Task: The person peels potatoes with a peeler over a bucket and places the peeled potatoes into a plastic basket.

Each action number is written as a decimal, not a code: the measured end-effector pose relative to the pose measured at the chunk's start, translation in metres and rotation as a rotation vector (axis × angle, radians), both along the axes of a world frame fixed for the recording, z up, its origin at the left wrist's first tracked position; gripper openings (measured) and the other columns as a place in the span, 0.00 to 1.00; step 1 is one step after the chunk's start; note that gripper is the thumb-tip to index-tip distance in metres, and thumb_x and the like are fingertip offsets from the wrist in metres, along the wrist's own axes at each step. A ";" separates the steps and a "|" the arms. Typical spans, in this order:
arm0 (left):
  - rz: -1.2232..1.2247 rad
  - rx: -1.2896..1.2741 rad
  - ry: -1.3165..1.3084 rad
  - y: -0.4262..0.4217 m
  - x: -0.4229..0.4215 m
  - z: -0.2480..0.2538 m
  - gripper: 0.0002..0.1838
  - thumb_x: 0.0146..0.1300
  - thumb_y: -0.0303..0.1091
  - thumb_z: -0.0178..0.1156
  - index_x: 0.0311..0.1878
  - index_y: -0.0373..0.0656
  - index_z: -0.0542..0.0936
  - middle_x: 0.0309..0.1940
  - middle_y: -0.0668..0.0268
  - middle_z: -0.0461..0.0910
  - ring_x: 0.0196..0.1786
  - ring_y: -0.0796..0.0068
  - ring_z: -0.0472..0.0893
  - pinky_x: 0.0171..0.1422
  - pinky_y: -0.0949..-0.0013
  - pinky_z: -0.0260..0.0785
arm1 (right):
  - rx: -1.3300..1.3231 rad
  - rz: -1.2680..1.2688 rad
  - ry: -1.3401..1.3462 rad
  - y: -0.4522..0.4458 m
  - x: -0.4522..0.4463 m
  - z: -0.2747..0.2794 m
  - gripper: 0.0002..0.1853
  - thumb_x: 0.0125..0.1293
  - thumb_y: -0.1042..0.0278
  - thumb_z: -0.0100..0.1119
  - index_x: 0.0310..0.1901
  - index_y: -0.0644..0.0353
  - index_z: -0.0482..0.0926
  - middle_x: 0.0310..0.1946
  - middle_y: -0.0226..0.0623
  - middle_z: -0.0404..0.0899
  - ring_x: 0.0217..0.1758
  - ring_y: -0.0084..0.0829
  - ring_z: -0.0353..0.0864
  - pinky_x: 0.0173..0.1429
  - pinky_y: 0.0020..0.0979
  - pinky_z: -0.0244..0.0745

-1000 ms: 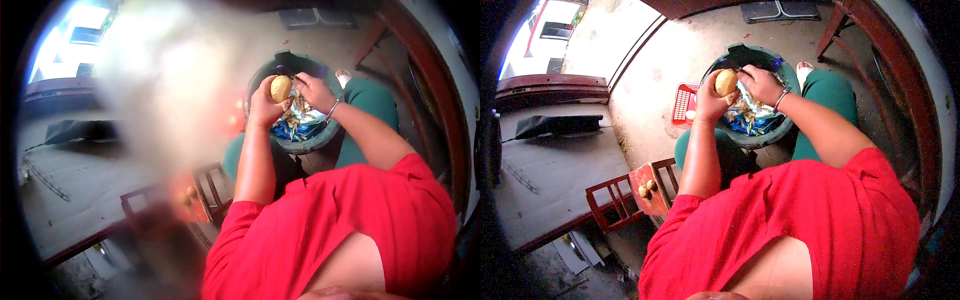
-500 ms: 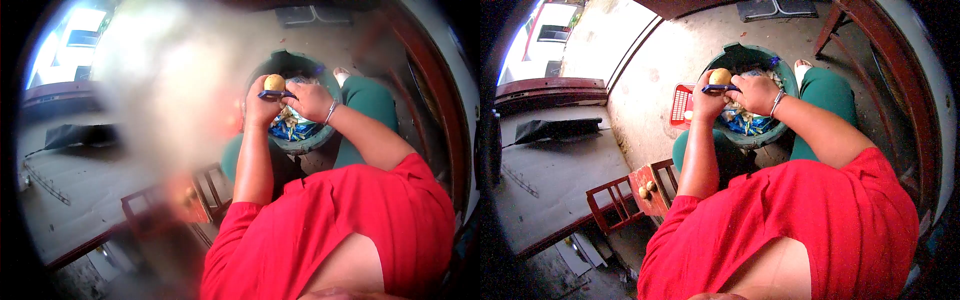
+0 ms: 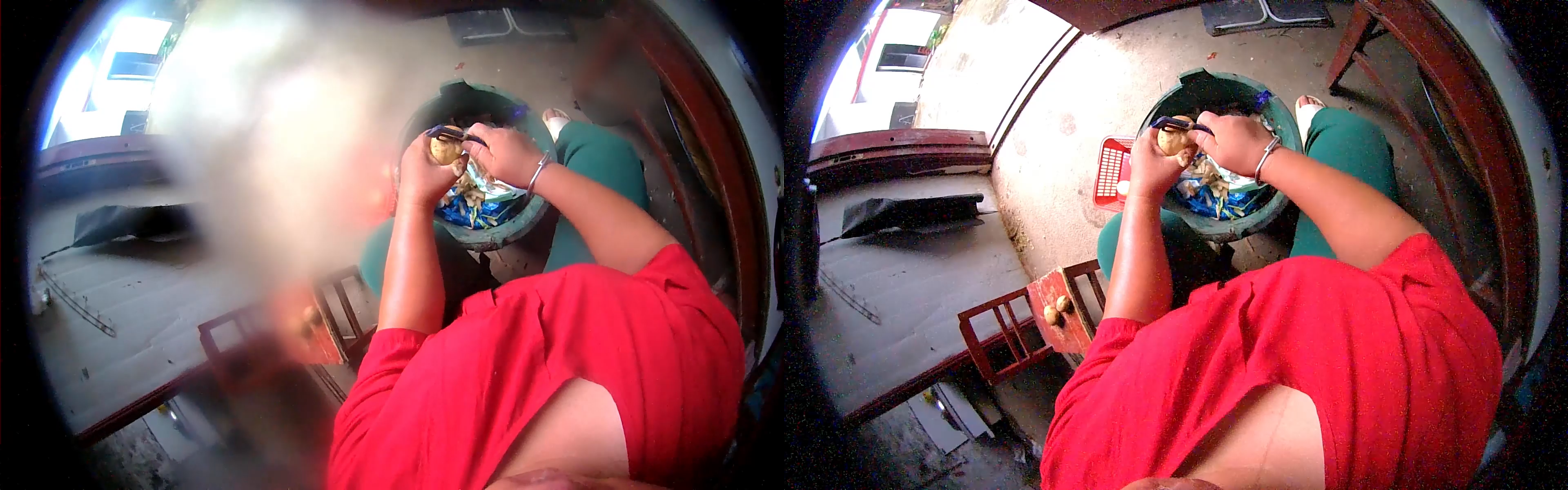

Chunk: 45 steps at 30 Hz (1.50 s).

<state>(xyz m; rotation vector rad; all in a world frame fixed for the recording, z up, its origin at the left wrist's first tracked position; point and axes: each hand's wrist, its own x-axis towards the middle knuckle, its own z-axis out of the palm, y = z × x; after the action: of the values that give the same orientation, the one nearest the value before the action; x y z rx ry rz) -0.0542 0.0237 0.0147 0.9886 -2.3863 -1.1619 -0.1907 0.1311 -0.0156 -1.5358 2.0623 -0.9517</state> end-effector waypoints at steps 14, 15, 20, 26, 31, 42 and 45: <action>-0.010 0.115 0.262 -0.003 0.005 -0.027 0.31 0.43 0.34 0.75 0.53 0.37 0.76 0.43 0.62 0.82 0.45 0.74 0.81 0.52 0.70 0.73 | 0.148 -0.086 -0.321 -0.011 -0.035 -0.043 0.22 0.70 0.50 0.46 0.40 0.65 0.76 0.38 0.57 0.79 0.45 0.56 0.77 0.48 0.44 0.71; -0.004 0.117 0.266 -0.005 0.006 -0.029 0.31 0.43 0.34 0.75 0.53 0.37 0.76 0.43 0.62 0.82 0.45 0.74 0.81 0.52 0.70 0.73 | 0.070 -0.133 -0.393 -0.010 -0.027 -0.039 0.20 0.71 0.53 0.47 0.41 0.65 0.76 0.36 0.55 0.79 0.42 0.52 0.79 0.46 0.41 0.72; -0.051 0.102 0.259 -0.006 0.009 -0.025 0.32 0.43 0.35 0.76 0.53 0.38 0.75 0.43 0.63 0.81 0.46 0.74 0.80 0.54 0.70 0.73 | -0.060 -0.074 -0.555 -0.003 -0.015 -0.013 0.15 0.71 0.59 0.50 0.44 0.64 0.76 0.32 0.50 0.79 0.38 0.40 0.81 0.43 0.36 0.72; 0.001 0.019 0.204 -0.004 0.009 -0.019 0.31 0.39 0.33 0.74 0.51 0.38 0.76 0.43 0.58 0.81 0.46 0.67 0.81 0.53 0.67 0.73 | -0.219 0.061 -0.240 -0.003 -0.010 -0.020 0.15 0.70 0.58 0.51 0.44 0.62 0.74 0.34 0.54 0.78 0.40 0.53 0.79 0.40 0.39 0.73; -0.058 0.074 0.259 -0.005 0.007 -0.020 0.31 0.40 0.34 0.73 0.51 0.38 0.76 0.43 0.59 0.81 0.47 0.69 0.80 0.54 0.68 0.72 | -0.127 0.021 -0.603 -0.004 -0.007 -0.011 0.18 0.71 0.53 0.49 0.40 0.63 0.76 0.24 0.38 0.78 0.27 0.31 0.77 0.34 0.36 0.72; -0.051 0.142 0.386 -0.005 0.009 -0.031 0.33 0.43 0.28 0.71 0.57 0.39 0.73 0.47 0.62 0.79 0.51 0.73 0.78 0.57 0.70 0.71 | 0.260 -0.046 -0.701 -0.005 -0.011 -0.041 0.21 0.70 0.46 0.47 0.40 0.60 0.75 0.21 0.34 0.73 0.18 0.26 0.73 0.23 0.31 0.68; -0.088 0.167 0.371 -0.005 0.010 -0.028 0.35 0.43 0.25 0.71 0.59 0.40 0.72 0.50 0.62 0.78 0.53 0.72 0.77 0.59 0.69 0.71 | 0.088 -0.087 -0.888 -0.006 -0.011 -0.025 0.20 0.71 0.48 0.48 0.41 0.59 0.75 0.21 0.26 0.71 0.17 0.19 0.68 0.22 0.24 0.65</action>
<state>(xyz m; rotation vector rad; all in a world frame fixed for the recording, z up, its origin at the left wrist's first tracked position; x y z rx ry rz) -0.0445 0.0182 -0.0133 0.6479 -2.0817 -1.4529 -0.2012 0.1252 -0.0402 -0.7462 1.4890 -1.2532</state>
